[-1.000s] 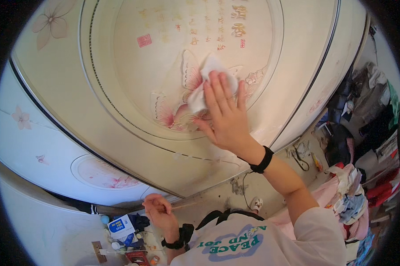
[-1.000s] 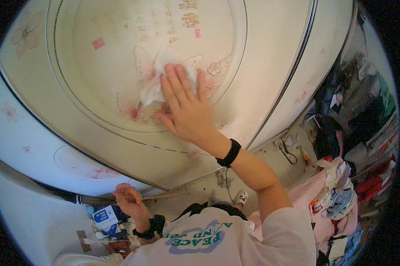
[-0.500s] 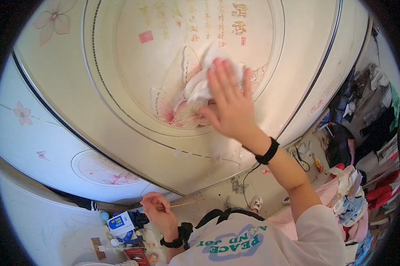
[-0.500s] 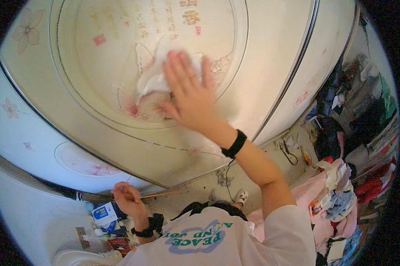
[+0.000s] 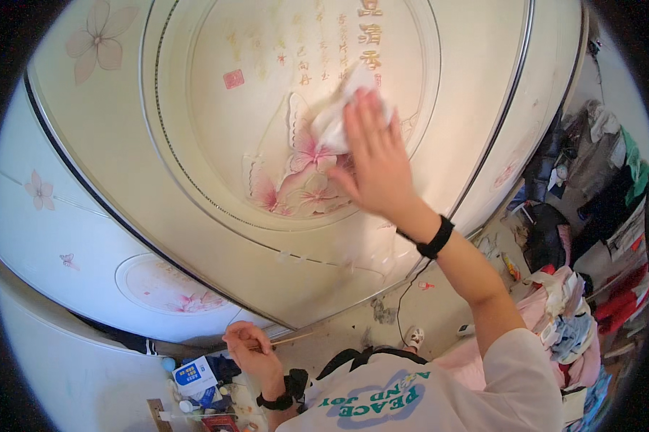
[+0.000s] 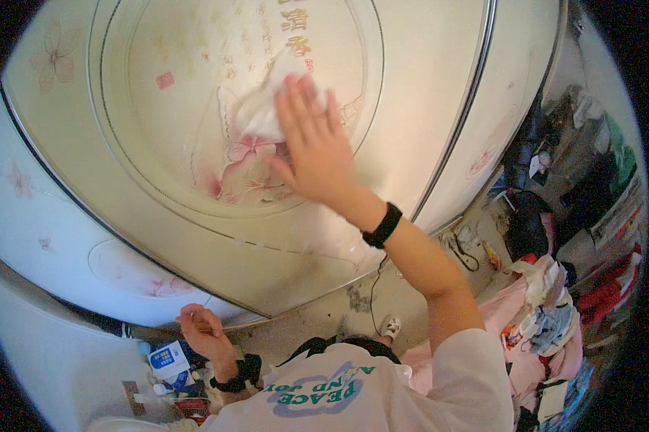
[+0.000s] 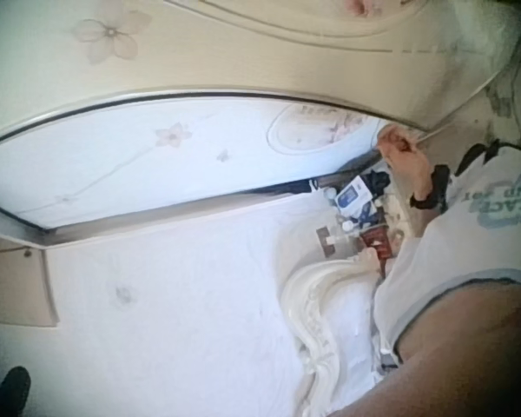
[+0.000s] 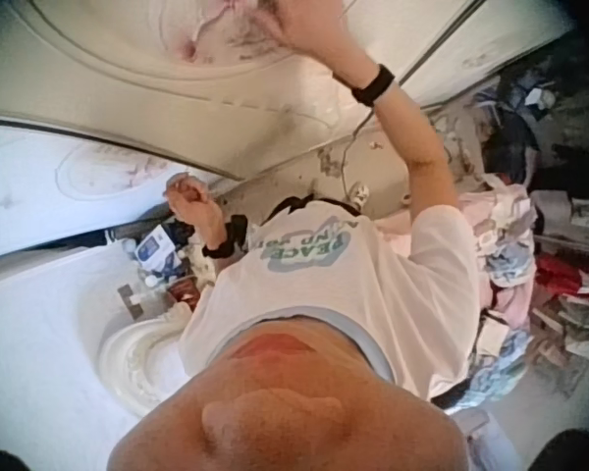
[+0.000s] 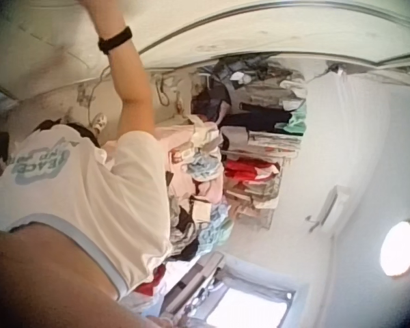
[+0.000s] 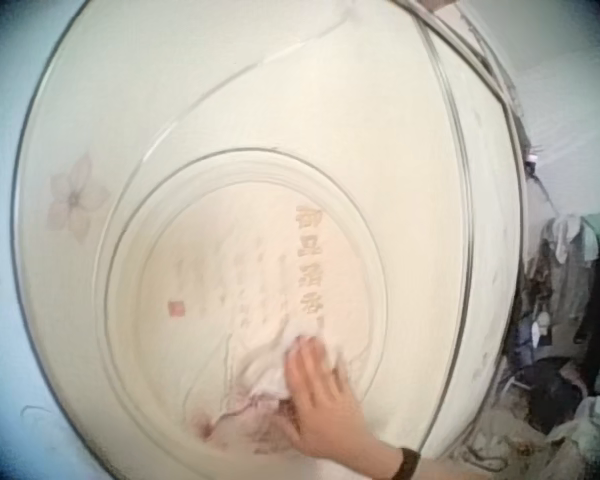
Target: The person wipes the exterior sliding doors of a wardrobe using a spray bottle and a cloth.
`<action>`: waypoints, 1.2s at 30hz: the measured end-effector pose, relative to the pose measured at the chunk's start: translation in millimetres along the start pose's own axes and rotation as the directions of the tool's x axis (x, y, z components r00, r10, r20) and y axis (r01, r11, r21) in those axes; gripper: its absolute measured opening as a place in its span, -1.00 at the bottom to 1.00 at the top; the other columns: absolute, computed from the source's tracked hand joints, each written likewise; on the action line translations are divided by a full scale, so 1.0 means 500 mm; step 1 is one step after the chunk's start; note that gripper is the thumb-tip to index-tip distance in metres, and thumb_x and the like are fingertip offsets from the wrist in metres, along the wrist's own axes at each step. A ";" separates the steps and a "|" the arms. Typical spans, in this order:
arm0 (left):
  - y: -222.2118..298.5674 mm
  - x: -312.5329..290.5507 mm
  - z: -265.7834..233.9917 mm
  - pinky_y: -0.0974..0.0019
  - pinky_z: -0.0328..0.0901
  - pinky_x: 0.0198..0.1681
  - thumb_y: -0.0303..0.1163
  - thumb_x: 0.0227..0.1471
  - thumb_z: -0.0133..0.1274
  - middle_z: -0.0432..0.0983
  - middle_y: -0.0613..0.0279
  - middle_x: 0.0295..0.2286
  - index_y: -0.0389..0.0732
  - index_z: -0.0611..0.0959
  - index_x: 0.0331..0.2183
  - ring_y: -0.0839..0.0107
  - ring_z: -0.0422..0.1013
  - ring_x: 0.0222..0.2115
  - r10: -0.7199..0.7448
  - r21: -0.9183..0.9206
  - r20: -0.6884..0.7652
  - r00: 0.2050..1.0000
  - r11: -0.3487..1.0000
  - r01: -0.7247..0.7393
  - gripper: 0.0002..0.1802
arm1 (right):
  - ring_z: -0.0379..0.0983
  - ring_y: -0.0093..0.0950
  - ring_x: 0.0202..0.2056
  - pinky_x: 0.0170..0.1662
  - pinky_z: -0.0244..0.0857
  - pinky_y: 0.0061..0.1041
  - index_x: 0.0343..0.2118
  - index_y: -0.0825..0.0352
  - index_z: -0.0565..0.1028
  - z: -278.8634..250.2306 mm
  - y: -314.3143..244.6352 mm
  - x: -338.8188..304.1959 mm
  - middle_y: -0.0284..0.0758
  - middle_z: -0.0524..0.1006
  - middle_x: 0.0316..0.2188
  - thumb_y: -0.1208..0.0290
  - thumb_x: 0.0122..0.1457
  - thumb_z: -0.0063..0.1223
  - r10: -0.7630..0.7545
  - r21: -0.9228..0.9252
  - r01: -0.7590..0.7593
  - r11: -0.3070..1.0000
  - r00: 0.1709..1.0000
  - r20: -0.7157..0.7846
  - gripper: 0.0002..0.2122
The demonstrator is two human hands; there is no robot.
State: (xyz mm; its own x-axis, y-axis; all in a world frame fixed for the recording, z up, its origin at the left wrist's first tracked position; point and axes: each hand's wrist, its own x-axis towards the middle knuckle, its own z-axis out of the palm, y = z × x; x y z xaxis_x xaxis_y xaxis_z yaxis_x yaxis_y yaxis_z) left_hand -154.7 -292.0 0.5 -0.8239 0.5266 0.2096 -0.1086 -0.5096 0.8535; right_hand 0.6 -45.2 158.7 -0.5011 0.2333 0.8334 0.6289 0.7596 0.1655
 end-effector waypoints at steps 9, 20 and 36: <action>-0.024 -0.009 -0.013 0.55 -0.14 -0.80 0.03 0.17 -0.35 0.17 0.38 -0.84 -0.19 0.46 -0.41 0.64 -0.01 -0.85 -0.015 -0.036 0.018 1.000 0.999 0.016 -0.51 | -0.29 0.13 0.20 0.15 -0.20 0.02 0.16 0.46 -0.02 -0.001 -0.013 0.054 0.15 -0.16 0.18 0.01 0.02 -0.05 -0.002 0.079 0.013 0.997 0.989 -0.145 -0.23; -0.005 -0.006 0.007 0.54 -0.19 -0.75 0.08 0.16 -0.41 0.11 0.38 -0.84 -0.20 0.42 -0.48 0.64 -0.05 -0.83 -0.025 0.054 -0.035 0.999 0.998 0.027 -0.45 | -0.22 -0.09 0.23 0.21 -0.37 -0.07 0.15 0.53 -0.04 -0.025 0.117 0.007 0.01 -0.11 0.20 -0.03 0.05 -0.14 0.076 -0.117 -0.091 0.989 0.989 -0.127 -0.22; -0.003 -0.002 0.018 0.55 -0.17 -0.78 0.02 0.18 -0.40 0.17 0.33 -0.85 -0.23 0.43 -0.50 0.62 0.00 -0.86 -0.014 -0.017 0.007 1.000 1.000 0.015 -0.46 | -0.28 0.06 0.21 0.16 -0.25 -0.01 0.13 0.60 -0.09 -0.022 0.122 -0.015 0.14 -0.16 0.18 0.12 0.07 -0.07 0.046 0.009 -0.046 0.999 0.996 -0.075 -0.25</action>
State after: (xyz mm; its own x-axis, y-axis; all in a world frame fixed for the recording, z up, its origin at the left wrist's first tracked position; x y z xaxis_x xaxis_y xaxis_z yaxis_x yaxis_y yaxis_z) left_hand -148.7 -285.7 3.0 -0.8183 0.5387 0.2006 -0.1300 -0.5134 0.8482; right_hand 49.4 -7.5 168.3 -0.4255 0.2223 0.8772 0.6457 0.7538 0.1222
